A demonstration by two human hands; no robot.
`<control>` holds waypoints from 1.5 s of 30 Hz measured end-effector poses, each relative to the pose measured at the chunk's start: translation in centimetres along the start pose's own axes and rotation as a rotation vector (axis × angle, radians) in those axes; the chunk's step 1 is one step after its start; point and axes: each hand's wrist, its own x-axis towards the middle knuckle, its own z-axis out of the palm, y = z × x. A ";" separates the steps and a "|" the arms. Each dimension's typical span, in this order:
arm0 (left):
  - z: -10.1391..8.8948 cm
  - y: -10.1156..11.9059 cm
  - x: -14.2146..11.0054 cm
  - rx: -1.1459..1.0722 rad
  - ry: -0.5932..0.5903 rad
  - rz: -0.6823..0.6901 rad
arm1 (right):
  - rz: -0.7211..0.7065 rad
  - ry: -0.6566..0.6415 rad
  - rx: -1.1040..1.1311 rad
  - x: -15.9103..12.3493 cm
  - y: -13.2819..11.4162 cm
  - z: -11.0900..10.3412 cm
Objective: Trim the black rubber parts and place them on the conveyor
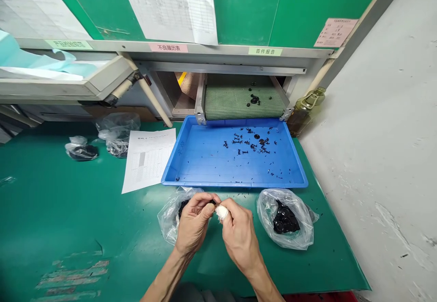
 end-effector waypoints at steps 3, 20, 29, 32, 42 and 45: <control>-0.1 -0.5 0.5 0.073 0.010 -0.046 | 0.087 -0.098 0.082 0.9 0.9 -0.7; -0.3 -1.4 2.7 0.165 0.003 -0.100 | 0.215 -0.323 0.229 3.4 2.5 -2.1; -0.8 -1.3 2.9 0.186 0.033 -0.163 | 0.232 -0.480 0.328 4.2 3.0 -2.6; -0.9 -1.2 2.8 0.170 0.018 -0.173 | 0.213 -0.468 0.290 3.9 2.9 -2.5; -1.0 -0.4 1.8 0.215 -0.078 -0.070 | 0.242 -0.230 0.190 2.6 1.7 -3.1; -1.4 0.0 1.8 0.271 -0.168 0.028 | 0.307 -0.194 0.197 2.6 1.3 -3.2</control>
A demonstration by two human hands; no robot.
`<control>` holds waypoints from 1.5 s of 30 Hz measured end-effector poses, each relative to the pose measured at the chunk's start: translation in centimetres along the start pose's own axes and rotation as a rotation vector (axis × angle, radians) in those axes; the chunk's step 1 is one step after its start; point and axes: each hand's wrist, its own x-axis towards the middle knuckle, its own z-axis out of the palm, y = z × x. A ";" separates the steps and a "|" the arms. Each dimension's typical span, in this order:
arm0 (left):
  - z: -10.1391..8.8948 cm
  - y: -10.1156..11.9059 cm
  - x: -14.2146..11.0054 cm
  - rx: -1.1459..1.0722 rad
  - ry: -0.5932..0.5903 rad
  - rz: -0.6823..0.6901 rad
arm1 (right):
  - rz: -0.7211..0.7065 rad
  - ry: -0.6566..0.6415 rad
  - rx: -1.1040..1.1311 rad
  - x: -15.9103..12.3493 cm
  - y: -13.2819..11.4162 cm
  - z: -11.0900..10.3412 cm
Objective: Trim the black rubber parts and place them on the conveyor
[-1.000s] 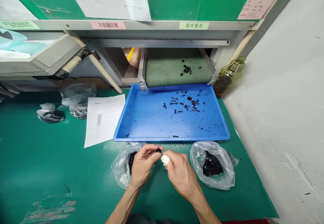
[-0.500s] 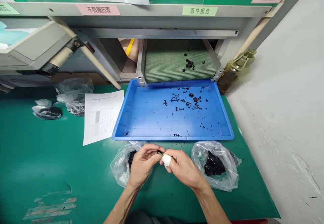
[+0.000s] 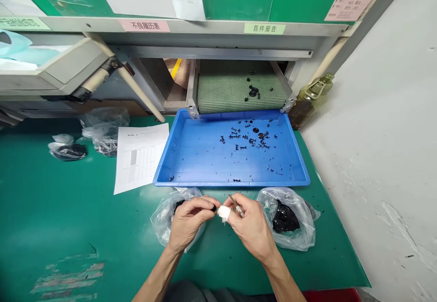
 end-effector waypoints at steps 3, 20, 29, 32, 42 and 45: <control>-0.3 -0.1 -0.1 0.034 -0.040 0.029 | 0.039 0.000 0.019 -0.1 -0.1 0.1; -0.3 0.8 -0.1 0.058 -0.110 0.057 | 0.052 -0.010 0.060 -1.0 0.2 0.4; 0.1 0.6 0.2 0.103 -0.121 0.132 | 0.060 0.015 0.110 -0.9 1.5 1.0; 0.2 0.0 0.1 0.111 -0.068 0.088 | 0.064 0.044 0.113 -0.5 1.8 1.3; 1.0 -1.6 0.1 -0.234 0.228 -0.127 | -0.333 0.010 -0.240 -1.7 1.5 0.8; 0.9 -1.4 0.1 -0.219 0.207 -0.099 | -0.382 0.060 -0.492 -2.1 1.8 1.3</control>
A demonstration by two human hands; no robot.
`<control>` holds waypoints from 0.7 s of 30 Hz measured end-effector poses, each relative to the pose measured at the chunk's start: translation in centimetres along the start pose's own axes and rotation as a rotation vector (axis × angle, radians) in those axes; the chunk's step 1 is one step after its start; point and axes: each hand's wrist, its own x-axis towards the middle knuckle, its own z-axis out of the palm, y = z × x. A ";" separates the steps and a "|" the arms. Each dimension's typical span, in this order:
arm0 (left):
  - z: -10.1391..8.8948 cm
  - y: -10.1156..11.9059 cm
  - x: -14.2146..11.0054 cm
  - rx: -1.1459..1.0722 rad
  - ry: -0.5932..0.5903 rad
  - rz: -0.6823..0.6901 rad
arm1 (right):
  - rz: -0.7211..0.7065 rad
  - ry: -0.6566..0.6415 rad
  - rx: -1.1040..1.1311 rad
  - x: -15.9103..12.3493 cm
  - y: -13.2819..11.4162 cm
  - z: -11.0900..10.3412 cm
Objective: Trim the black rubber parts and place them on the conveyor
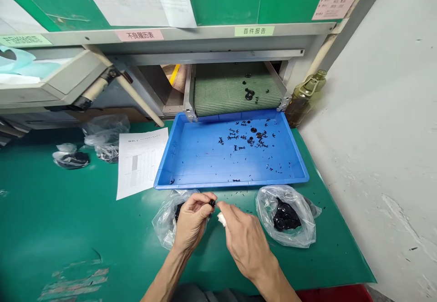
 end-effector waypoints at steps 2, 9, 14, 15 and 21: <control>0.0 0.1 0.0 0.031 -0.019 0.035 | -0.018 0.031 -0.143 -0.1 -0.2 0.2; 0.3 0.3 -0.4 0.119 -0.070 0.156 | -0.081 0.091 -0.305 -0.2 -1.0 -0.2; 0.1 0.8 -0.8 0.282 -0.084 0.273 | -0.047 0.062 -0.321 -0.8 -1.7 0.0; 0.0 1.0 -0.9 0.323 -0.096 0.317 | -0.030 0.070 -0.318 -0.9 -1.9 0.2; -0.5 1.2 -1.2 0.517 -0.111 0.561 | 0.035 0.157 -0.148 -1.3 -2.6 0.9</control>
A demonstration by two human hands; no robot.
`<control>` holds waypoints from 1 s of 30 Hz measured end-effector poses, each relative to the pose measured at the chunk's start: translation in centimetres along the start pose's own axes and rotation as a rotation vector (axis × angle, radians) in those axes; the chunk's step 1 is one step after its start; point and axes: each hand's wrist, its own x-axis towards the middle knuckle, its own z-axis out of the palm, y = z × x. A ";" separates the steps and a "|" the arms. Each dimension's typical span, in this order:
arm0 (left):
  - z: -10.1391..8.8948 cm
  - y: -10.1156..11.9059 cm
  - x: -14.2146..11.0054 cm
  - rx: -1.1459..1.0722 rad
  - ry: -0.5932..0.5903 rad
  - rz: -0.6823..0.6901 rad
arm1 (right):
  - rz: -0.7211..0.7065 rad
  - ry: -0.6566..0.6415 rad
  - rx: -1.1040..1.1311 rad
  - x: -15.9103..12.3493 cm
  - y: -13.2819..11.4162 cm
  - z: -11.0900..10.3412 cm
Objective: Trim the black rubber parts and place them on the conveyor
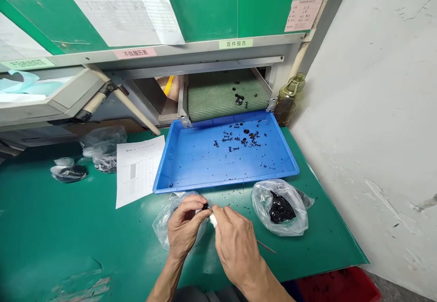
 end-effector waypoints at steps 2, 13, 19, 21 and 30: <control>0.0 -0.1 0.0 0.004 -0.001 0.018 | 0.028 -0.021 0.092 0.0 -0.1 0.1; -1.0 0.0 1.3 0.025 -0.119 -0.043 | 0.140 -0.152 0.371 1.2 0.5 -0.4; -1.8 -0.8 2.9 0.220 -0.321 0.059 | 0.376 -0.306 0.837 3.2 2.1 -0.4; -2.0 -1.4 3.0 0.229 -0.421 0.028 | 0.441 -0.296 0.958 4.0 2.8 -0.6; -1.4 -2.9 2.2 -0.166 -0.038 -0.297 | 0.171 -0.310 0.515 4.7 2.9 0.4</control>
